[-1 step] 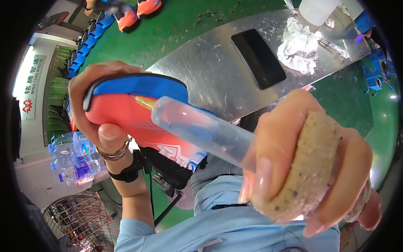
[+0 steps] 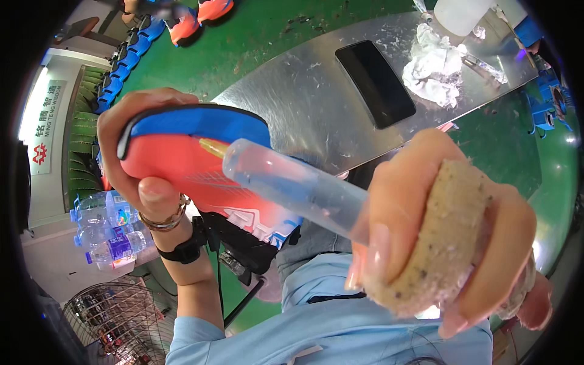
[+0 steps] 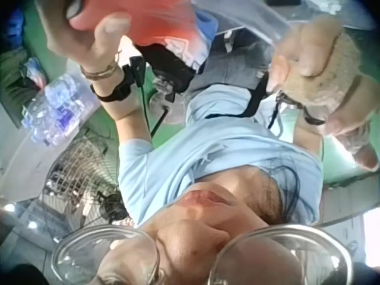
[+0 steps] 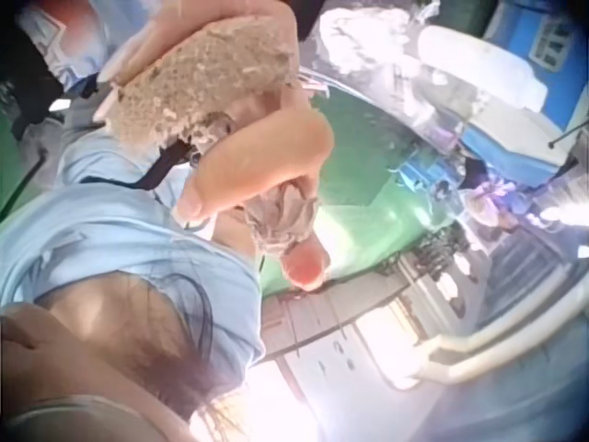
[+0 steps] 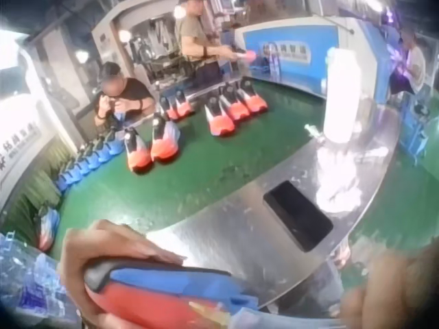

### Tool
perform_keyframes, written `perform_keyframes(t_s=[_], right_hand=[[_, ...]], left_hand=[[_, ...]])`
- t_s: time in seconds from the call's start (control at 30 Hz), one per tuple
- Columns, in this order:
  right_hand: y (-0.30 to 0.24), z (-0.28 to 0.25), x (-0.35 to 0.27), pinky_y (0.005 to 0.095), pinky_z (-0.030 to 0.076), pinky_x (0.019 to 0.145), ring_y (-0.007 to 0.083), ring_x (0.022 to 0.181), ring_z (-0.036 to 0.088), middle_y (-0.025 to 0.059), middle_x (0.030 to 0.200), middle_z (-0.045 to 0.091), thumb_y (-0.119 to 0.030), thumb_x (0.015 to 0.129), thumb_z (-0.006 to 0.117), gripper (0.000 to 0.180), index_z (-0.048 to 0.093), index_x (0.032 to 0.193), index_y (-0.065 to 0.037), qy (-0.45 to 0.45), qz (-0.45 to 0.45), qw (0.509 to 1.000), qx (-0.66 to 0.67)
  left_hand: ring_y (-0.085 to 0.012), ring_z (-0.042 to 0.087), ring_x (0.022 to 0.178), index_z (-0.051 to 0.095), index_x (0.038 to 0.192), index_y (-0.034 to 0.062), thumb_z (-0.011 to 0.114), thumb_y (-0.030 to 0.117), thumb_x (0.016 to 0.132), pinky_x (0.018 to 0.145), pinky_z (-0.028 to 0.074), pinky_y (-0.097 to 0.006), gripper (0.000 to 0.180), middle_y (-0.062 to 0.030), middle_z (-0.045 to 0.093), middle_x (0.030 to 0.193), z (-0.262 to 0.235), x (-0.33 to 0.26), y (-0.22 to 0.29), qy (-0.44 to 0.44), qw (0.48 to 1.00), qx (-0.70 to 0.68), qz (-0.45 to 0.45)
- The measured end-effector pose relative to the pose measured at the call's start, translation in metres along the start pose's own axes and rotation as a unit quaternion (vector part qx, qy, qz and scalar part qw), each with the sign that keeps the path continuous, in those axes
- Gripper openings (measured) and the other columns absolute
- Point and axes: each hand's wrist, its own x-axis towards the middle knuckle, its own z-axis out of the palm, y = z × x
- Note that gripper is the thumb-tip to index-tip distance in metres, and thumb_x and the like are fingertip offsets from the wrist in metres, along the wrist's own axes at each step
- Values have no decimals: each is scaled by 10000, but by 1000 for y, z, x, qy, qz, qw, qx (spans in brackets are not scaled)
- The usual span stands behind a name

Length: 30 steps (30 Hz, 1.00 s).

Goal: Apply yellow adhesive from a syringe onto the edges of shoe components and wipe excess with a sponge.

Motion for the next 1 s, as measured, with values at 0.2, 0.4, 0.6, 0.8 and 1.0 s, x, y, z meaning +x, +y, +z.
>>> perform_keyframes(t_s=[0.2,0.4,0.6,0.8,1.0], right_hand=[[32,-23,-6,373,518,713,309,738,612,106,941,478,-407,730,691,301,571,626,-151,5,-51,999,-8],[56,-30,-18,363,517,684,309,734,577,114,942,454,-443,737,674,339,562,641,-139,41,-38,998,24],[66,-33,-33,378,526,687,343,843,535,168,985,409,-530,745,627,406,571,718,-128,63,1,998,29],[77,-29,-50,408,428,775,340,850,544,291,1035,430,-562,670,596,512,587,780,-62,108,8,993,45],[72,-23,-65,394,426,770,330,843,545,296,1019,439,-572,671,585,530,573,759,-49,153,39,987,27]], left_hand=[[-264,590,846,460,1064,-65,436,751,716,728,495,-358,888,-196,559,925,-1,-8,-9,40,990,60,-122],[-225,568,867,481,1061,-68,501,640,763,791,459,-330,769,-158,567,978,0,-15,-30,157,978,4,-137],[-183,510,875,492,1029,-34,414,597,834,804,430,-315,665,-105,532,982,-5,-29,-48,237,945,12,-224],[-141,453,883,504,997,0,326,554,906,817,401,-301,588,-52,498,987,-17,-45,-64,298,907,24,-298],[-135,469,844,523,984,4,349,525,910,778,411,-288,554,-47,515,952,-23,-43,-73,319,899,19,-299]])
